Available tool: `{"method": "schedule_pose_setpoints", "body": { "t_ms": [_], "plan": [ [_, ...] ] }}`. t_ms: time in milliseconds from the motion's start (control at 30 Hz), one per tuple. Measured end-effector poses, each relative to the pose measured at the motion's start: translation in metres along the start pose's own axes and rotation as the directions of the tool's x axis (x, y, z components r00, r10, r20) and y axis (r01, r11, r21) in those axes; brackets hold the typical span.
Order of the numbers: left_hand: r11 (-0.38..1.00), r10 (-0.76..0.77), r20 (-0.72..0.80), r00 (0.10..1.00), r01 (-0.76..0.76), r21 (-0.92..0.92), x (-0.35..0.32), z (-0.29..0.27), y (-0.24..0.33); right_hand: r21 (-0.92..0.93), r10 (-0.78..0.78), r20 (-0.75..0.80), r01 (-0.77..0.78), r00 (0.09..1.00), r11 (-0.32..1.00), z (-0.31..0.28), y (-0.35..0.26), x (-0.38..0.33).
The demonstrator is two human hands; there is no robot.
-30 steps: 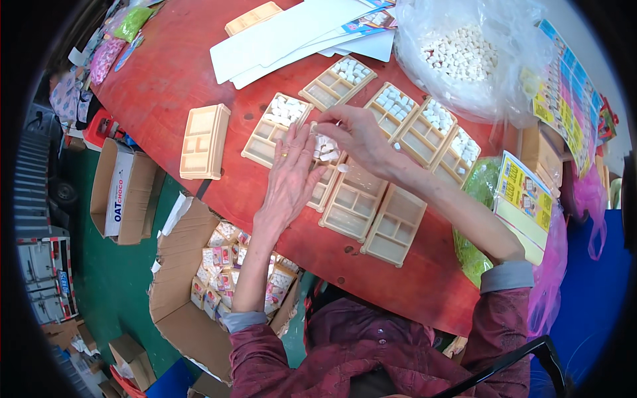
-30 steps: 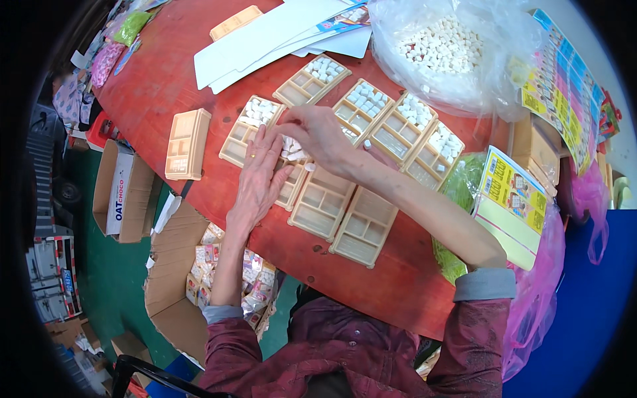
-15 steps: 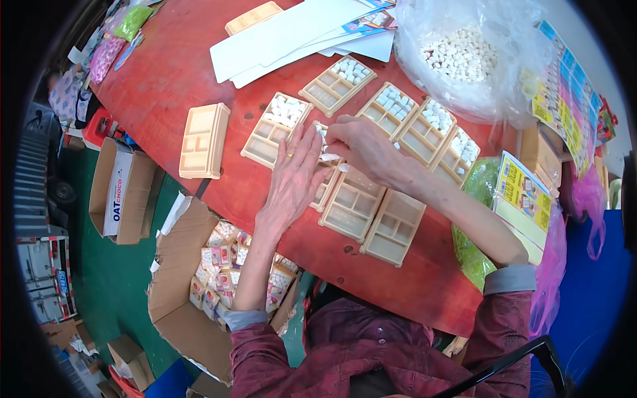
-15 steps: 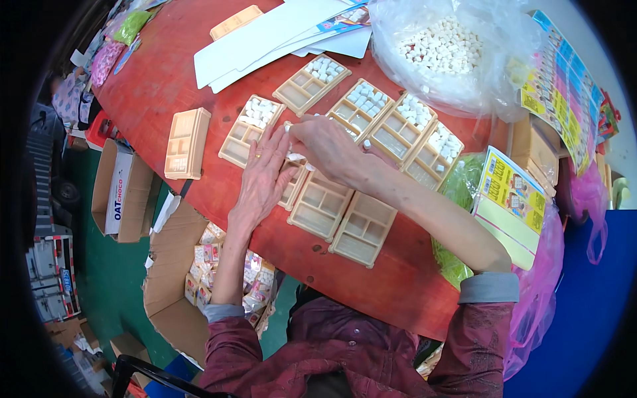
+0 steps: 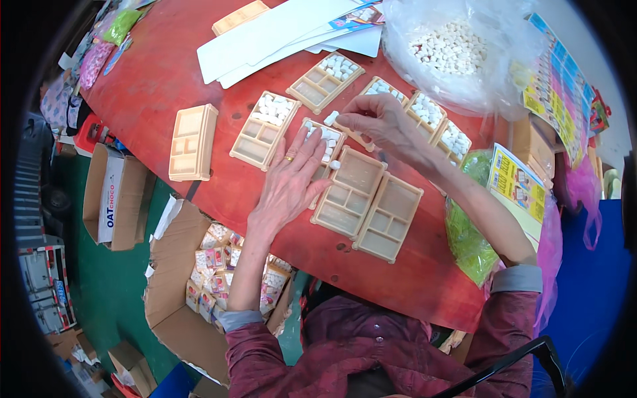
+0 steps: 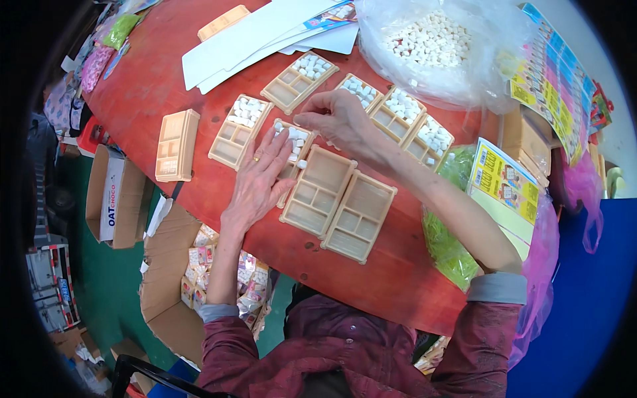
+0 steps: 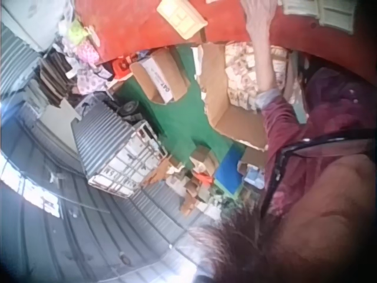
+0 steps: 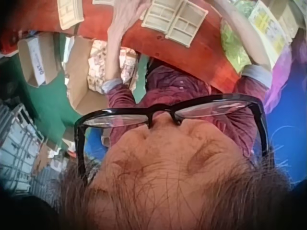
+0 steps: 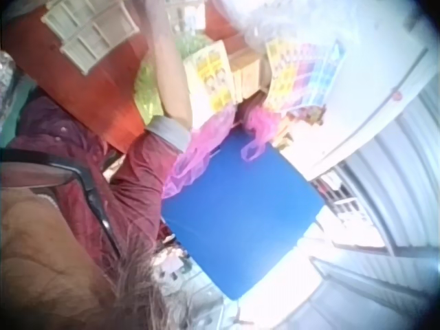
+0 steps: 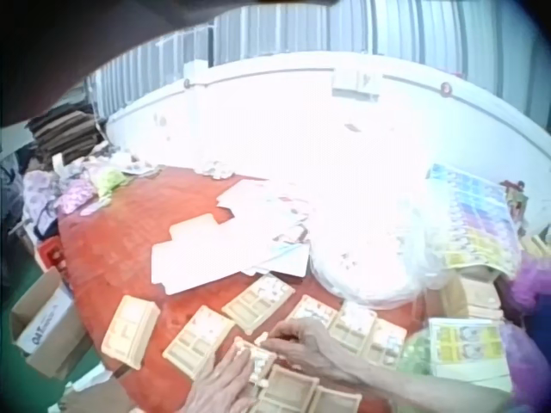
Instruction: Assembling small plastic organizers and filling them with white square objects.
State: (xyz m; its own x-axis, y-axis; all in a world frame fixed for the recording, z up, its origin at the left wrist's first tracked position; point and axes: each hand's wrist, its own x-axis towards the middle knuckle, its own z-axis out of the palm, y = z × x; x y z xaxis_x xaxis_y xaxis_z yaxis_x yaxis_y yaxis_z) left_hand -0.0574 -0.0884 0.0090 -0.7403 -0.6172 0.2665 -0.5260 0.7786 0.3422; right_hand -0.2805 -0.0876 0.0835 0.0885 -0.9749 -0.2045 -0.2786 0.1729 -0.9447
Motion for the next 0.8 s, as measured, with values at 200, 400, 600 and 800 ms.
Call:
{"method": "schedule_pose_setpoints", "body": {
  "t_ms": [200, 400, 600, 800],
  "plan": [
    [0.997, 0.021, 0.001, 1.0, -0.021, 0.071, 0.002, 0.001, 0.0, -0.256, -0.371, -0.043, 0.349, 0.928, 0.901, 0.027, 0.042, -0.02],
    [0.999, 0.001, -0.028, 1.0, 0.0, 0.033, 0.005, 0.004, 0.001, -0.483, -0.636, 0.151, 0.617, 0.757, 0.621, 0.03, 0.051, -0.04],
    [0.998, -0.038, -0.038, 0.999, 0.04, 0.051, -0.001, 0.004, -0.003, -0.608, -0.584, 0.141, 0.535, 0.8, 0.586, 0.02, 0.036, -0.048],
    [0.998, -0.054, -0.062, 0.997, 0.055, 0.012, 0.003, 0.005, -0.001, -0.816, -0.457, 0.019, 0.278, 0.889, 0.507, -0.024, 0.038, -0.031]
  ]
}}
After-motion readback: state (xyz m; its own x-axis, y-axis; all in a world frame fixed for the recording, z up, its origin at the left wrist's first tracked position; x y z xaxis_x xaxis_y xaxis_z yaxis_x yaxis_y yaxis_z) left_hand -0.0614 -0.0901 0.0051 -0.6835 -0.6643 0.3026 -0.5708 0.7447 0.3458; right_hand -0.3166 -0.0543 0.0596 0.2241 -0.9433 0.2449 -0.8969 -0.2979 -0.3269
